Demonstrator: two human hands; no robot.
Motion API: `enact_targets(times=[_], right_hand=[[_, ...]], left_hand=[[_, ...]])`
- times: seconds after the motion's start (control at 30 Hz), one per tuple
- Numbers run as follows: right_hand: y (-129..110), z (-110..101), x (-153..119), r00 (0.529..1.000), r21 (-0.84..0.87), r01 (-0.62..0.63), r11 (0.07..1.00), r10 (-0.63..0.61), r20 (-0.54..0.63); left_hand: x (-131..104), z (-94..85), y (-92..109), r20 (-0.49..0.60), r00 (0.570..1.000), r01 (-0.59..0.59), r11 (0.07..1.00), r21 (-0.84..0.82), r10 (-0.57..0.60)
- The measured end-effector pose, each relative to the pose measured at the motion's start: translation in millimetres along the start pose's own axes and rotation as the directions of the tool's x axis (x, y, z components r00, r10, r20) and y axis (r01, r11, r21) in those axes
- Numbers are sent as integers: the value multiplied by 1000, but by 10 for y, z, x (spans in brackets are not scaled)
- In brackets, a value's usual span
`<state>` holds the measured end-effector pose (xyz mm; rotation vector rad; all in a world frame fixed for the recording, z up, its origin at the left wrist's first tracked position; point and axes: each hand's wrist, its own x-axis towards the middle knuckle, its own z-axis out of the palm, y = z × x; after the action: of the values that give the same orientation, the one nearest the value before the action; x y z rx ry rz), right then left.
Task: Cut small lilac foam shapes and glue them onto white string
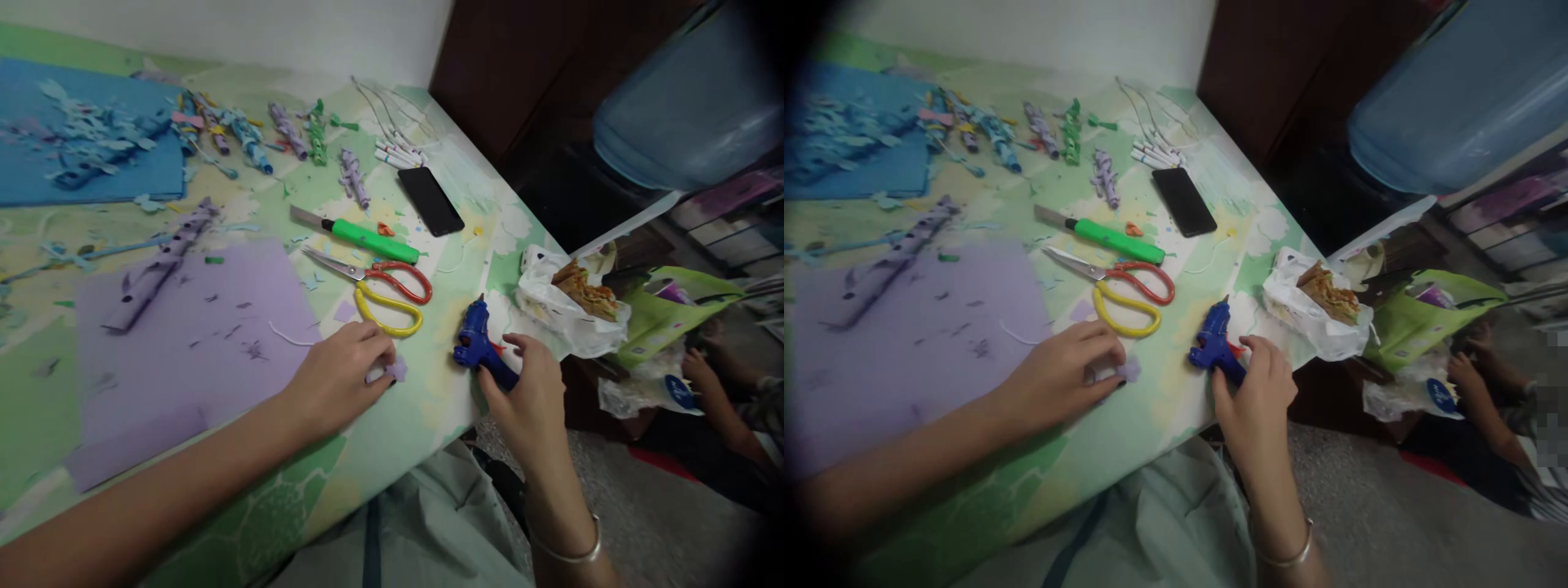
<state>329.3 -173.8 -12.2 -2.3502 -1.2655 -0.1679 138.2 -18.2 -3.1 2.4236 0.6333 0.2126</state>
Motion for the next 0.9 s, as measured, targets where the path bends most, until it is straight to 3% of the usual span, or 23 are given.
enact_targets(times=[0.07,0.2,0.37,0.5,0.57,0.67,0.9], right_hand=[[-129,-13,-41,995,3,65,998,-65,-74],[-445,-34,-143,977,216,206,954,-190,-97],[-645,29,-213,964,402,228,887,-263,33],[-691,102,-264,954,487,198,851,-282,103],[-734,136,-303,936,493,202,846,-315,156],[-835,190,-347,918,413,208,886,-323,231],[-1040,323,-316,905,216,245,945,-303,300]], left_hand=[[-21,11,-8,-31,999,-15,1000,-24,14],[-96,37,-39,-113,988,-117,990,-84,107],[-204,10,-81,-209,956,-227,971,-78,206],[-240,-67,-154,-337,911,-218,971,99,239],[-238,-97,-202,-386,888,-173,960,222,249],[-235,-104,-247,-377,895,-114,940,321,237],[-306,-62,-143,-310,933,-91,952,293,185]])
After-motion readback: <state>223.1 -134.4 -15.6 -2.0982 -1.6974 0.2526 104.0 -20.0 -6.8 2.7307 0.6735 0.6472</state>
